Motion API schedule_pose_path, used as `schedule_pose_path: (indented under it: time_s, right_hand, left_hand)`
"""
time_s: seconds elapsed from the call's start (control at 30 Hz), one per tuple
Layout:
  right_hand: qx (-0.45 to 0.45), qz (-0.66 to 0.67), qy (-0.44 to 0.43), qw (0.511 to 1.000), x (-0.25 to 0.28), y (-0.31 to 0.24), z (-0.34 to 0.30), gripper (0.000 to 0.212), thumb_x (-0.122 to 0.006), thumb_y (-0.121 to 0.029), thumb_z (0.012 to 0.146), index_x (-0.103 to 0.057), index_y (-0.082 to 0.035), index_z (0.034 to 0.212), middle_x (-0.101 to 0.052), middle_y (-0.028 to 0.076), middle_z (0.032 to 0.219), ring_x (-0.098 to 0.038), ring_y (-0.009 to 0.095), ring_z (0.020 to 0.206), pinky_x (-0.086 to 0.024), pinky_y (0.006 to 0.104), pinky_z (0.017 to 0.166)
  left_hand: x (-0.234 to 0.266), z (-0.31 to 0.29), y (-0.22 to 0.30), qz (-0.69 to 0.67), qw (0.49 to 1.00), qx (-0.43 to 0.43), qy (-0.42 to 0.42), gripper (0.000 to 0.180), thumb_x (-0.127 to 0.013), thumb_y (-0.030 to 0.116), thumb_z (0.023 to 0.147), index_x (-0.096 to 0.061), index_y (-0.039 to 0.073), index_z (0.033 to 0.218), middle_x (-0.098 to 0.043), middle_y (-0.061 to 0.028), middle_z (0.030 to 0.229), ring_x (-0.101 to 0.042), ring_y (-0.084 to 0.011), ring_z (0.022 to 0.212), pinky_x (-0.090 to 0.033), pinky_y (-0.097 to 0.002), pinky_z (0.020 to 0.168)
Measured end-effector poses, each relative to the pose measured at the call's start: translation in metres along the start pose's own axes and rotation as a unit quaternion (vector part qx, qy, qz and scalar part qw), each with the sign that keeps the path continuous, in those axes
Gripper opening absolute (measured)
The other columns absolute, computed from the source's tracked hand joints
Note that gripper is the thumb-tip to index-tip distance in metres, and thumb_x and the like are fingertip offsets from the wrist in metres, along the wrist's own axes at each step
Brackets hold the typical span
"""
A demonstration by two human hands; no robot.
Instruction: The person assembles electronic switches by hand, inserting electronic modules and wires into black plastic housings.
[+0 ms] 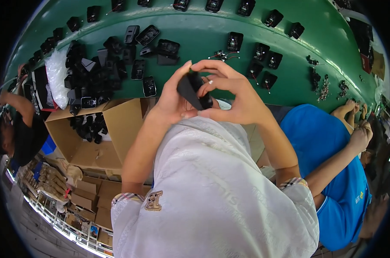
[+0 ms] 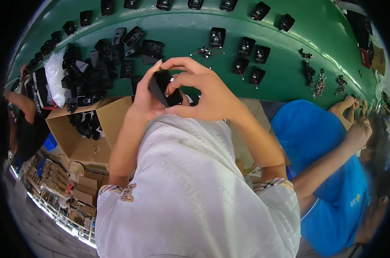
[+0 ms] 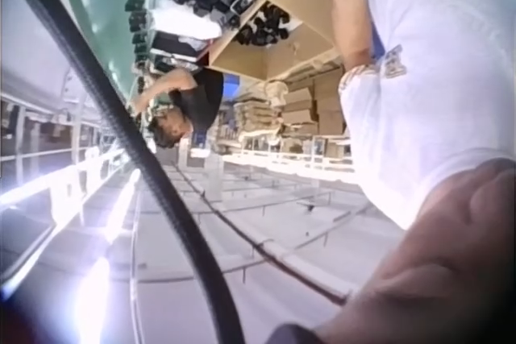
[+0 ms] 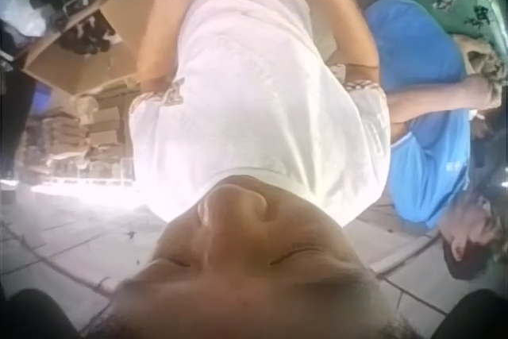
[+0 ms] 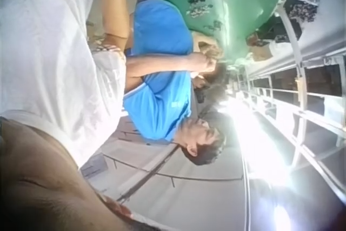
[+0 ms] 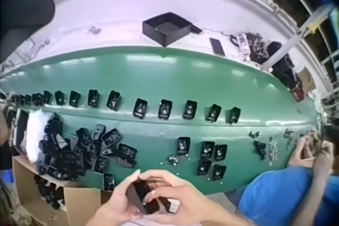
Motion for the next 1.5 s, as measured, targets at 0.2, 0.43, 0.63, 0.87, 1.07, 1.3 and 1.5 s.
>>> schedule_pose_path:
  time_s: [0.2,0.43,0.63,0.87,1.07,1.3,1.5]
  right_hand:
    - [-0.059,0.177,0.07,0.98,-0.009,0.032,-0.014,0.035,-0.084,-0.013,0.071,-0.068,0.003,0.098,-0.048,0.021,0.143,-0.056,0.032,0.124,-0.045,0.0467,0.103]
    - [-0.072,0.416,0.142,0.895,-0.011,0.064,-0.028,0.042,-0.072,-0.026,0.087,-0.065,0.006,0.113,-0.047,0.021,0.145,-0.056,0.029,0.122,-0.043,0.045,0.104]
    - [-0.133,0.387,0.23,0.883,-0.022,0.055,-0.025,0.017,-0.069,-0.009,0.089,-0.068,0.003,0.1,-0.048,0.02,0.146,-0.057,0.019,0.114,-0.045,0.0375,0.099]
    - [-0.125,0.437,0.229,0.861,-0.026,0.057,-0.028,0.017,-0.067,-0.01,0.091,-0.066,0.005,0.099,-0.046,0.016,0.148,-0.057,0.015,0.109,-0.045,0.0331,0.095]
    - [-0.147,0.4,0.254,0.868,-0.033,0.051,-0.04,0.024,-0.068,-0.012,0.09,-0.062,0.005,0.107,-0.045,0.012,0.15,-0.055,0.012,0.108,-0.045,0.031,0.093]
    - [-0.19,0.381,0.222,0.877,-0.021,0.046,-0.04,0.046,-0.072,-0.013,0.083,-0.057,0.004,0.124,-0.053,0.013,0.138,-0.055,0.019,0.117,-0.043,0.0355,0.102]
    - [-0.188,0.426,0.168,0.869,-0.017,0.056,-0.042,0.06,-0.076,-0.019,0.078,-0.056,0.004,0.129,-0.062,0.013,0.124,-0.059,0.019,0.112,-0.045,0.0338,0.098]
  left_hand:
    - [-0.012,0.01,0.001,0.072,0.973,-0.046,0.215,0.073,-0.027,0.066,0.098,-0.066,0.005,0.1,-0.065,-0.0118,0.074,-0.06,-0.0143,0.064,-0.047,-0.026,0.06]
    - [-0.006,0.006,0.001,0.244,0.957,-0.066,0.144,0.064,-0.048,0.064,0.095,-0.064,0.003,0.083,-0.065,-0.0061,0.063,-0.053,-0.005,0.048,-0.033,-0.0192,0.041]
    - [-0.001,0.01,0.001,0.2,0.96,-0.106,0.168,0.06,-0.052,0.06,0.095,-0.064,0.002,0.084,-0.068,-0.0092,0.071,-0.056,-0.0089,0.051,-0.041,-0.021,0.044]
    - [-0.008,0.011,-0.012,0.085,0.971,-0.132,0.179,0.053,-0.056,0.052,0.097,-0.064,0.0,0.098,-0.07,-0.0093,0.085,-0.069,-0.0144,0.07,-0.049,-0.0227,0.054]
    - [-0.017,0.01,-0.014,0.125,0.968,-0.133,0.172,0.054,-0.055,0.053,0.097,-0.064,0.0,0.101,-0.07,-0.0093,0.086,-0.069,-0.0141,0.072,-0.048,-0.0222,0.054]
    - [-0.011,0.013,-0.02,0.155,0.97,-0.101,0.157,0.058,-0.053,0.057,0.097,-0.065,0.0,0.099,-0.071,-0.0095,0.083,-0.068,-0.0125,0.068,-0.044,-0.0202,0.051]
    - [-0.006,0.01,-0.015,0.216,0.963,-0.069,0.144,0.06,-0.051,0.059,0.097,-0.066,0.001,0.094,-0.072,-0.0089,0.081,-0.066,-0.0115,0.063,-0.041,-0.0198,0.048]
Point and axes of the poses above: each hand's wrist, its own z-axis towards the middle knuckle, its own x-axis out of the back of the hand, y = z × x, the point moved 2 cm from there along z, towards the middle knuckle
